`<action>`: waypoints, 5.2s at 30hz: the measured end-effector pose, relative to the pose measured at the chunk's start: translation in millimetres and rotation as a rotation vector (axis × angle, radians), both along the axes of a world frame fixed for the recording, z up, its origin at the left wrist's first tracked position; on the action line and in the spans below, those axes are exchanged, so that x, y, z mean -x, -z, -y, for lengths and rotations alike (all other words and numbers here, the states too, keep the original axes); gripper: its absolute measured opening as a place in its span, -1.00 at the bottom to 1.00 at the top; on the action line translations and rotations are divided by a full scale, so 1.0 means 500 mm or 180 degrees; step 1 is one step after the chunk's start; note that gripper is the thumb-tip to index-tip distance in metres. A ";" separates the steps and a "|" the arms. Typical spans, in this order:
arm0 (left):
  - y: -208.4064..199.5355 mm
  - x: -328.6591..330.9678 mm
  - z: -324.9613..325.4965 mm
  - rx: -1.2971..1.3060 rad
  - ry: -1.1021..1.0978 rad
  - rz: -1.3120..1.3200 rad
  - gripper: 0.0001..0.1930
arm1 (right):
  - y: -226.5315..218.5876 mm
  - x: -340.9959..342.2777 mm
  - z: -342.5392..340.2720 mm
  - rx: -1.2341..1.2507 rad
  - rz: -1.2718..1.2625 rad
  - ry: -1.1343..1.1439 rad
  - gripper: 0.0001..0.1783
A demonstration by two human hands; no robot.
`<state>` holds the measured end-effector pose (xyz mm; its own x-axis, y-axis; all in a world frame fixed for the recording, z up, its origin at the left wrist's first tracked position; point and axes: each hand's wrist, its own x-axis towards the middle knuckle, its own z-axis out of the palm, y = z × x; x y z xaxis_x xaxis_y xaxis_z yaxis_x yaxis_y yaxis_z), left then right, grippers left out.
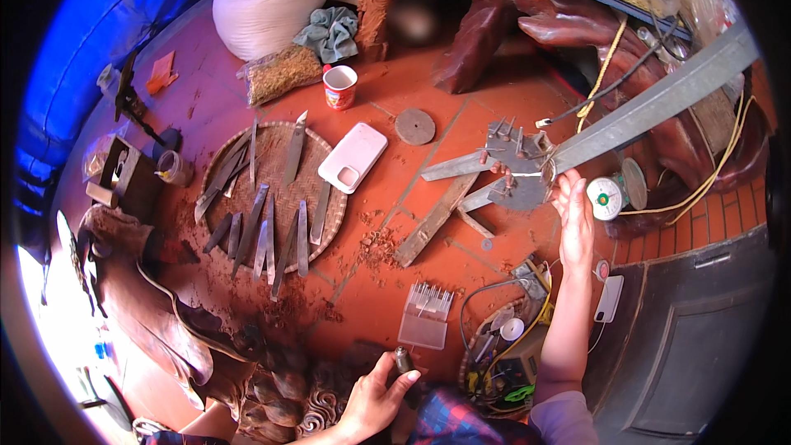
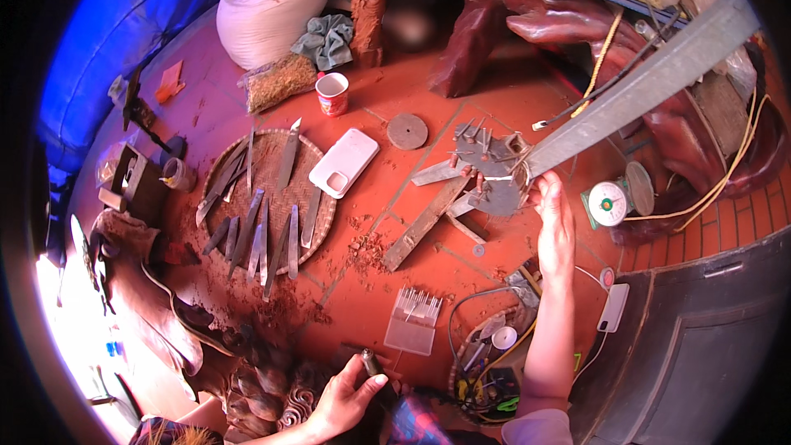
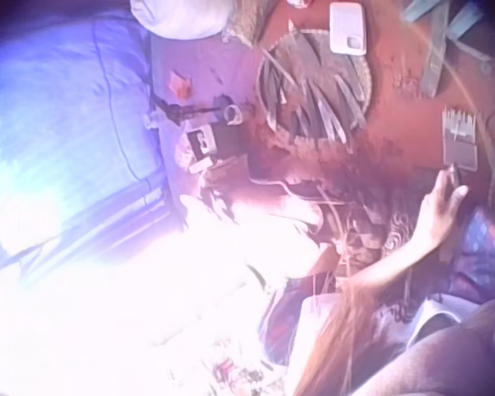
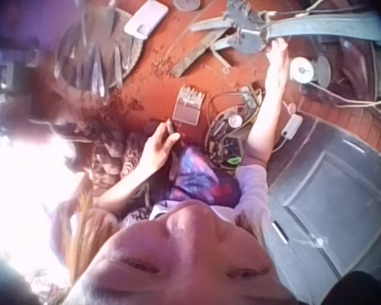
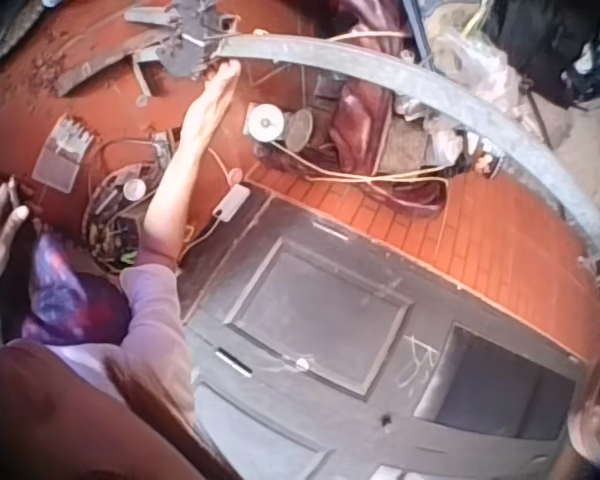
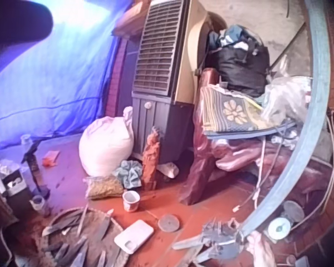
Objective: The person carves a large wooden sculpture using a handheld rotary tool. They adjust the tool's bit and work on the intricate details of the wood, creating wood shavings.
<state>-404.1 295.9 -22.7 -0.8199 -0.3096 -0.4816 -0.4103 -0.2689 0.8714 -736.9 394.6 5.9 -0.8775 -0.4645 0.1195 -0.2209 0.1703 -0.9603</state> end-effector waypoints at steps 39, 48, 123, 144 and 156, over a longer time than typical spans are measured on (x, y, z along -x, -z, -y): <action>0.030 0.009 -0.049 0.0559 0.0517 0.0575 -0.74 | 0.247 -0.524 -0.128 0.1347 0.3971 -0.2597 -0.72; 0.049 -0.004 -0.045 0.0197 0.0338 0.0619 -0.72 | 0.285 -0.548 -0.109 0.1709 0.3353 -0.2698 -0.06; 0.062 -0.008 -0.018 -0.1191 -0.1410 -0.0109 -0.66 | 0.274 -0.554 -0.520 -0.2839 -0.0548 0.1020 -0.71; 0.068 -0.017 -0.008 -0.1231 -0.1320 -0.0187 -0.70 | 0.238 -0.591 -0.658 -0.4146 -0.0215 0.1631 -0.50; 0.078 -0.023 0.000 -0.1179 -0.1250 -0.0220 -0.69 | 0.274 -0.589 -0.710 -0.2973 0.0130 0.2952 -0.69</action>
